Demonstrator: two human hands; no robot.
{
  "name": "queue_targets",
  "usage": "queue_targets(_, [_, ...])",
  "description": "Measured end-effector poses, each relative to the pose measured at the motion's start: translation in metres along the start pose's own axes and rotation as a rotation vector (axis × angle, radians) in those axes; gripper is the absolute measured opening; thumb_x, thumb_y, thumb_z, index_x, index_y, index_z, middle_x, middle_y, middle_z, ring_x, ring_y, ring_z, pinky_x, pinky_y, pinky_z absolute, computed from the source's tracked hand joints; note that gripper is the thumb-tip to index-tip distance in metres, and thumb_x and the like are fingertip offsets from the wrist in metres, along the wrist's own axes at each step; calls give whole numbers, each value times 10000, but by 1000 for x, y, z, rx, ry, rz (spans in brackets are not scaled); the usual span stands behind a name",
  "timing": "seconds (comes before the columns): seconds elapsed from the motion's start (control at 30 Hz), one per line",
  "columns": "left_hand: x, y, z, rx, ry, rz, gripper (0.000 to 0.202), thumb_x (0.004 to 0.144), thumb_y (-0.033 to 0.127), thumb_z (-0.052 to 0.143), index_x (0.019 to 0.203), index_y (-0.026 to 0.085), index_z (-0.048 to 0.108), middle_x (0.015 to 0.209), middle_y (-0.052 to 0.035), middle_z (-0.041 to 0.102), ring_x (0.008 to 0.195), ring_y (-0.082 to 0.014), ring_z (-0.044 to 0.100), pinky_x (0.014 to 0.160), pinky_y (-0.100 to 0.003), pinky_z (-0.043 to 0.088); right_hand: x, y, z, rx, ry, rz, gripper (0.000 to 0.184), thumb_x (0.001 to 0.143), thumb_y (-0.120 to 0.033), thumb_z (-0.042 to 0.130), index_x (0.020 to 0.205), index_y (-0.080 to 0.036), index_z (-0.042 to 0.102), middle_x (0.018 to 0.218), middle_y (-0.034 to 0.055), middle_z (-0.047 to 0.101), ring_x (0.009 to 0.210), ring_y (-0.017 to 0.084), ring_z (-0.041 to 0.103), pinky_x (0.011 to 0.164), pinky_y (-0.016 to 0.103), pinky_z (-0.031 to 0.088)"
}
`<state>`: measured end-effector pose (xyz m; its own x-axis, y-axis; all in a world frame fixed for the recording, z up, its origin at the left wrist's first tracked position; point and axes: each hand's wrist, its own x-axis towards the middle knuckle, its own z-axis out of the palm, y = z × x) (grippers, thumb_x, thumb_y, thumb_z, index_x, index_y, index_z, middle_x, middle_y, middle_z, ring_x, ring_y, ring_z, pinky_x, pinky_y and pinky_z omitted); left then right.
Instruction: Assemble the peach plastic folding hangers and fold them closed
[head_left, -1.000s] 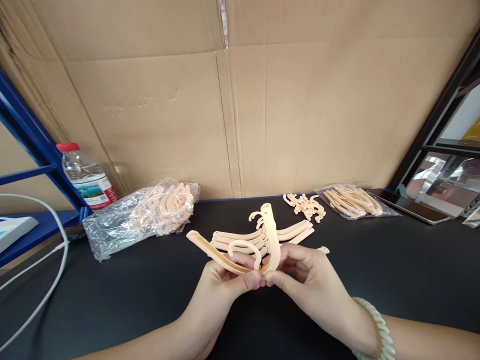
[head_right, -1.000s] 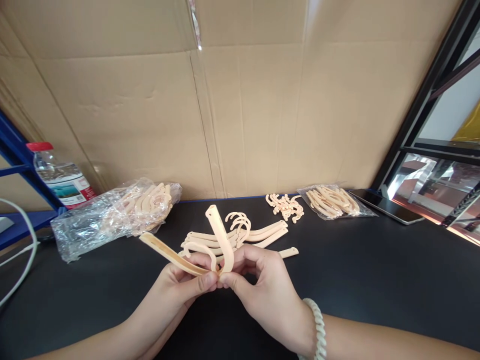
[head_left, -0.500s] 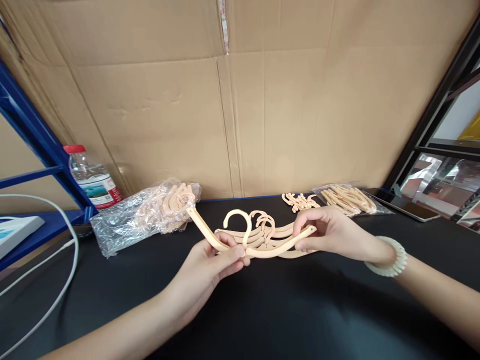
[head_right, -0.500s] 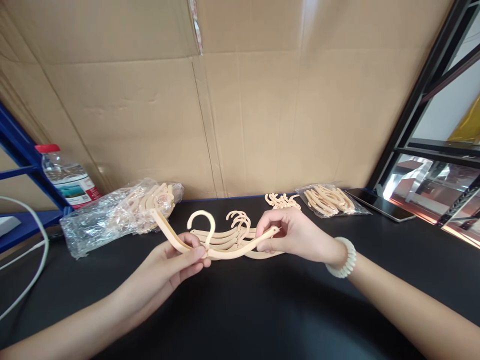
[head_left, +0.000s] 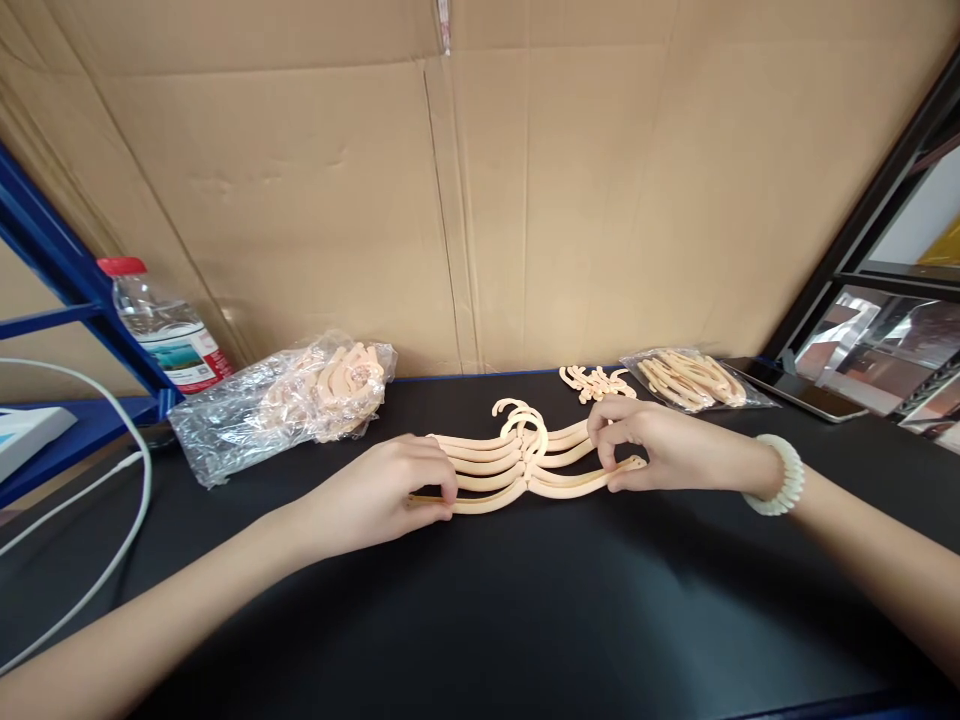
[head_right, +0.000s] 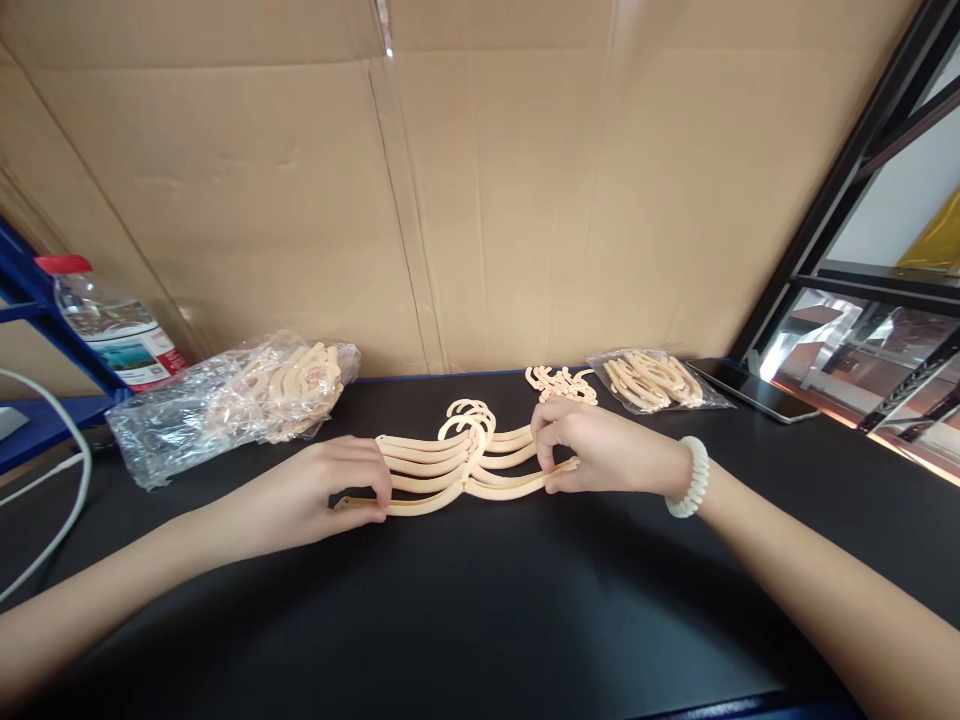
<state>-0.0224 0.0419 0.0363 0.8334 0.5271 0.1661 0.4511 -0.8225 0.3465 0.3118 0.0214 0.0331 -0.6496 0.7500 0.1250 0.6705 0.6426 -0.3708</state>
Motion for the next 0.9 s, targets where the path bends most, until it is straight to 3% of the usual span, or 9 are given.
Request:
queue_targets(0.1, [-1,2,2,167,-21,48,141,872,145,557,781,210,643,756,4,660,724,-152,586,756,-277,403,0,0,1,-12,-38,20,103,779,-221,707,703,-190,644,936,41,582,905,207,567,803,335,455])
queue_targets(0.2, [-2,3,4,324,-37,58,172,895,142,490,792,202,614,779,-5,652,719,-157,580,731,-292,394,-1,0,0,-28,-74,30,92,773,-199,704,706,-193,642,933,39,579,912,208,568,806,333,459])
queue_targets(0.37, [-2,18,15,566,84,-9,239,912,167,421,758,182,603,743,-50,645,696,-204,575,643,-331,397,-5,-8,2,-87,-34,50,40,789,-155,626,809,-189,629,970,65,595,912,222,595,815,353,496])
queue_targets(0.43, [-1,29,25,529,162,-63,207,914,194,438,837,172,628,850,-84,682,812,-240,617,713,-353,447,-7,-17,10,-110,28,58,187,822,-153,565,993,-173,638,1085,111,612,996,254,605,873,392,509])
queue_targets(0.47, [-1,34,31,472,195,-75,191,913,246,476,960,161,640,996,-112,693,939,-264,624,815,-376,467,-6,-22,16,-123,73,69,275,852,-174,537,1115,-158,617,1180,143,601,1083,279,590,932,425,497])
queue_targets(0.57, [-1,41,51,361,142,-113,475,918,410,512,1318,154,524,1437,-147,504,1320,-322,449,1084,-449,355,-3,-36,42,-200,193,162,560,948,-400,477,1402,-75,437,1467,230,416,1373,359,368,1111,540,346])
queue_targets(0.67, [-1,32,67,304,85,-231,634,949,499,425,1467,139,372,1549,-158,343,1426,-350,302,1142,-541,246,5,-42,65,-258,133,244,835,937,-596,420,1485,17,278,1553,258,223,1452,375,163,1165,571,226])
queue_targets(0.77, [-1,17,72,277,69,-264,703,957,547,373,1517,133,275,1583,-156,239,1458,-347,218,1161,-575,154,14,-41,75,-276,62,258,854,955,-624,326,1496,31,242,1559,247,195,1458,357,127,1180,555,183])
queue_targets(0.9, [4,6,63,276,-2,-308,727,967,576,304,1528,119,232,1586,-147,206,1473,-325,173,1169,-568,110,24,-34,73,-285,72,224,768,985,-555,306,1487,26,273,1548,251,248,1453,355,173,1180,533,197])
